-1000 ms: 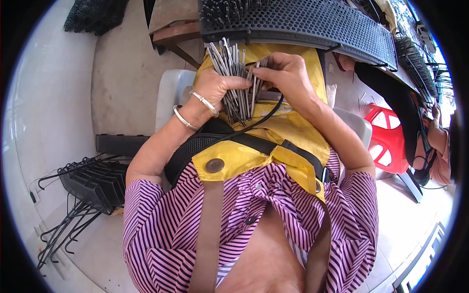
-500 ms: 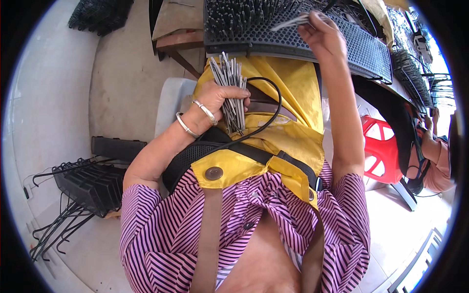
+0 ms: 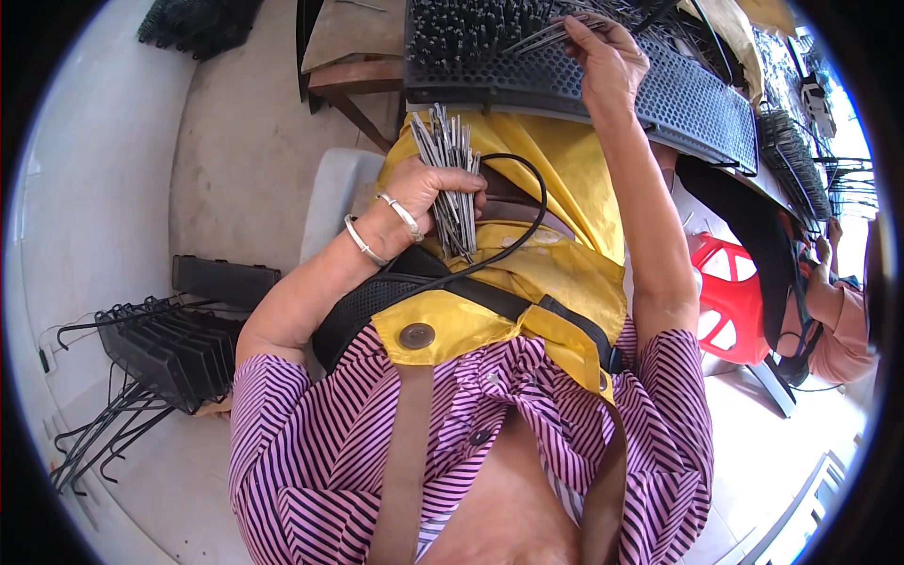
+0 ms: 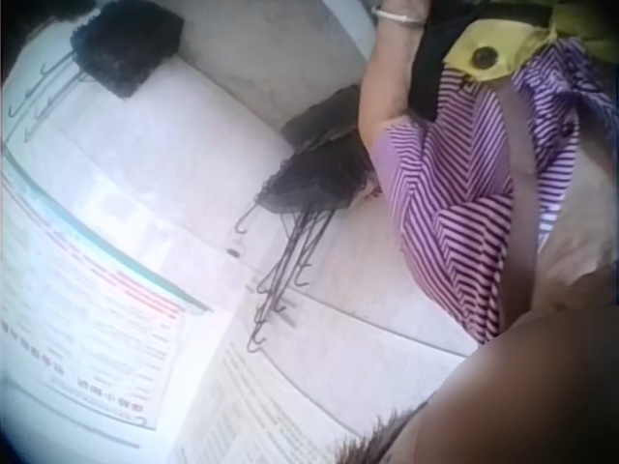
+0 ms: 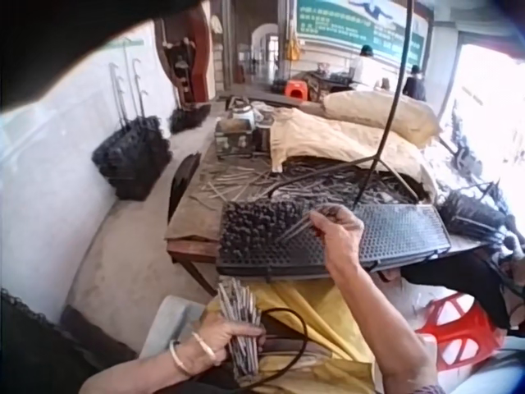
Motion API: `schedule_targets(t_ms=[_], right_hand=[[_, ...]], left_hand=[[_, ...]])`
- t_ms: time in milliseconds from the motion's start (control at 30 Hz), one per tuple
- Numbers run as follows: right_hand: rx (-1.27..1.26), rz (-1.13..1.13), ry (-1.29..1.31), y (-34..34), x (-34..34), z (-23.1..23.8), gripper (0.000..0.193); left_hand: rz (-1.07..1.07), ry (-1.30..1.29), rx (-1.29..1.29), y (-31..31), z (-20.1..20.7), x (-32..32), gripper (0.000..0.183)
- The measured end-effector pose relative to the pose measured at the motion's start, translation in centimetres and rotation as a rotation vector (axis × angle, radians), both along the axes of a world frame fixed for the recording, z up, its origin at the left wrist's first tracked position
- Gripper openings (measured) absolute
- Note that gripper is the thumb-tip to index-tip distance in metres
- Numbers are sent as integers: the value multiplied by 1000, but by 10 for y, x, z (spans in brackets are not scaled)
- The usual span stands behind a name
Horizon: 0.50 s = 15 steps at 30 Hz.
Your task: Inserting thin metal rods into a curved black mesh grate.
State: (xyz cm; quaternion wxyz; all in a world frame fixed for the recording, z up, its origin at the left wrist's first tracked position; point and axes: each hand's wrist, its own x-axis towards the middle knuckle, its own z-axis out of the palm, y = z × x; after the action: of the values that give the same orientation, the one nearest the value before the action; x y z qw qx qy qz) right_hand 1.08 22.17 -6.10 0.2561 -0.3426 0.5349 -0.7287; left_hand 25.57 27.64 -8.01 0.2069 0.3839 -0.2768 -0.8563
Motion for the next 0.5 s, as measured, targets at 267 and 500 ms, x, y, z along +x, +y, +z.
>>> schedule_targets(t_ms=[267,500], right_hand=[[36,104,306,2,14,12,5],[-103,236,881,1,23,31,11]], left_hand=[[-14,-13,21,0,-1,1,11],[-33,7,62,-2,-6,2,10]])
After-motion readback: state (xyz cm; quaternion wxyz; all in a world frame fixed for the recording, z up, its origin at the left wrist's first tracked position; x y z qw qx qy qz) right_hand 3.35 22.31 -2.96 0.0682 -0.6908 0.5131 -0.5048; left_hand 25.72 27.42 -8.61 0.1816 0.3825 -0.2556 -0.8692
